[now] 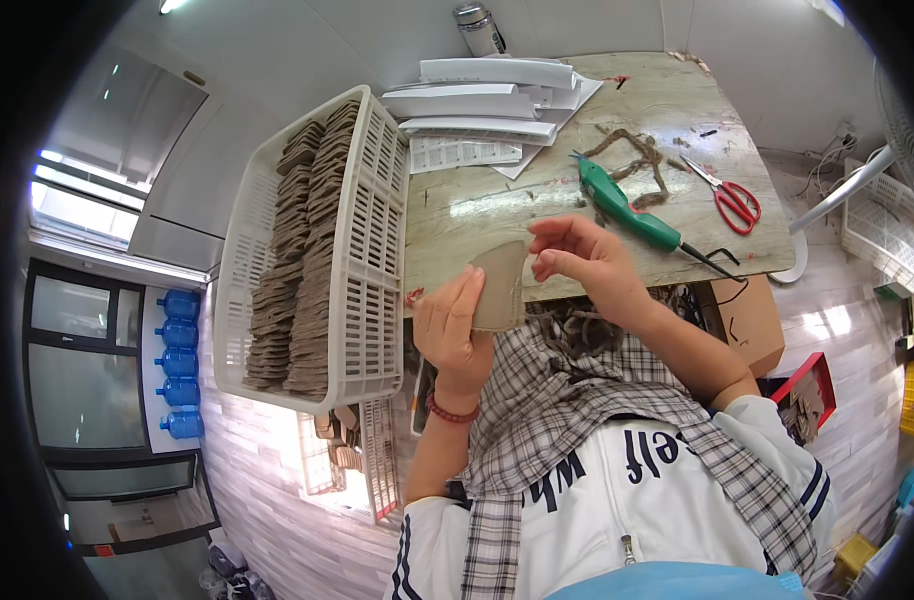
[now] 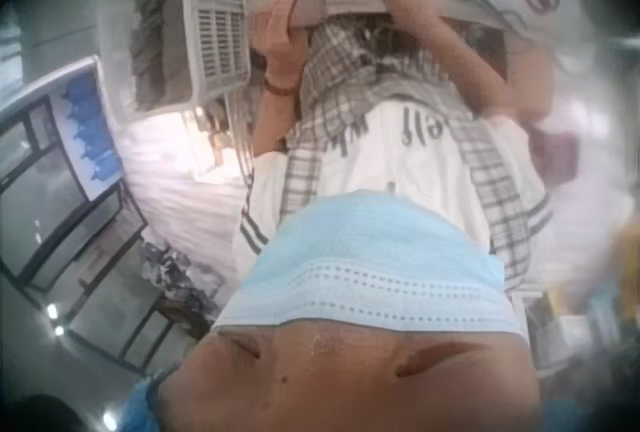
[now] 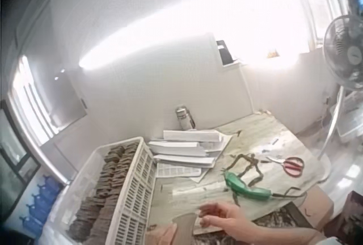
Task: The person uses a green rotary tool to trim the edges of small brown rectangular craft pieces. They pick each piece from a white basket, trim it, and place it on the table, repeating the process throughout the clip.
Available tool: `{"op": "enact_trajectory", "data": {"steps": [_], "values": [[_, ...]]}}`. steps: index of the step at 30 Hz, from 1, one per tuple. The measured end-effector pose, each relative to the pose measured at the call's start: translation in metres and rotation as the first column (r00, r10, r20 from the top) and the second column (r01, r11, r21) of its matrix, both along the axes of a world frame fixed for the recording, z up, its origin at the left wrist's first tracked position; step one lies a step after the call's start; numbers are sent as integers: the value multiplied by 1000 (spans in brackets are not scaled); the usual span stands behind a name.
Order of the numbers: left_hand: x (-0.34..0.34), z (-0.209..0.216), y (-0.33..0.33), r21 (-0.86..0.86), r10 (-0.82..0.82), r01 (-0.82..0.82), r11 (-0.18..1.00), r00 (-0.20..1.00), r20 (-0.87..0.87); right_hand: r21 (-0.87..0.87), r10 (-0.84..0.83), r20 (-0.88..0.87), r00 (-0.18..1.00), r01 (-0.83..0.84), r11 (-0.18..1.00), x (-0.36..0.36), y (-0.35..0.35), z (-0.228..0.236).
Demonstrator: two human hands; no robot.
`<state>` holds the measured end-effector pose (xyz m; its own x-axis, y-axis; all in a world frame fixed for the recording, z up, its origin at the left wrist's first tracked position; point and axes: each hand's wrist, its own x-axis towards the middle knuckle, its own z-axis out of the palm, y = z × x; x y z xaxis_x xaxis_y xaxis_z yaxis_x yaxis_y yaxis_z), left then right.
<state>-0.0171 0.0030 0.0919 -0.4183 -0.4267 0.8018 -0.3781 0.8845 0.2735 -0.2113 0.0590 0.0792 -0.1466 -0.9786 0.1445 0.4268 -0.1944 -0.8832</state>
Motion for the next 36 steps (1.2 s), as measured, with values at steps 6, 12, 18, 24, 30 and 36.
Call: {"op": "enact_trajectory", "data": {"steps": [6,12,18,24,30,36], "values": [[13,0,15,-318,164,-120,941,980,115,131,-15,138,990,-3,991,39,21,2],[23,-9,31,-148,131,-105,983,974,185,105,-73,82,994,64,992,49,17,3],[50,11,45,267,-41,25,963,998,57,169,44,-90,995,-28,985,41,5,-2],[59,15,29,513,34,-83,854,994,105,250,187,-165,968,-143,958,54,-3,-5],[76,10,13,872,93,169,459,967,-236,302,199,-130,971,-153,941,69,-19,-14],[103,11,-12,863,192,194,466,930,-313,271,222,-229,948,-157,950,83,-14,-13]]}}
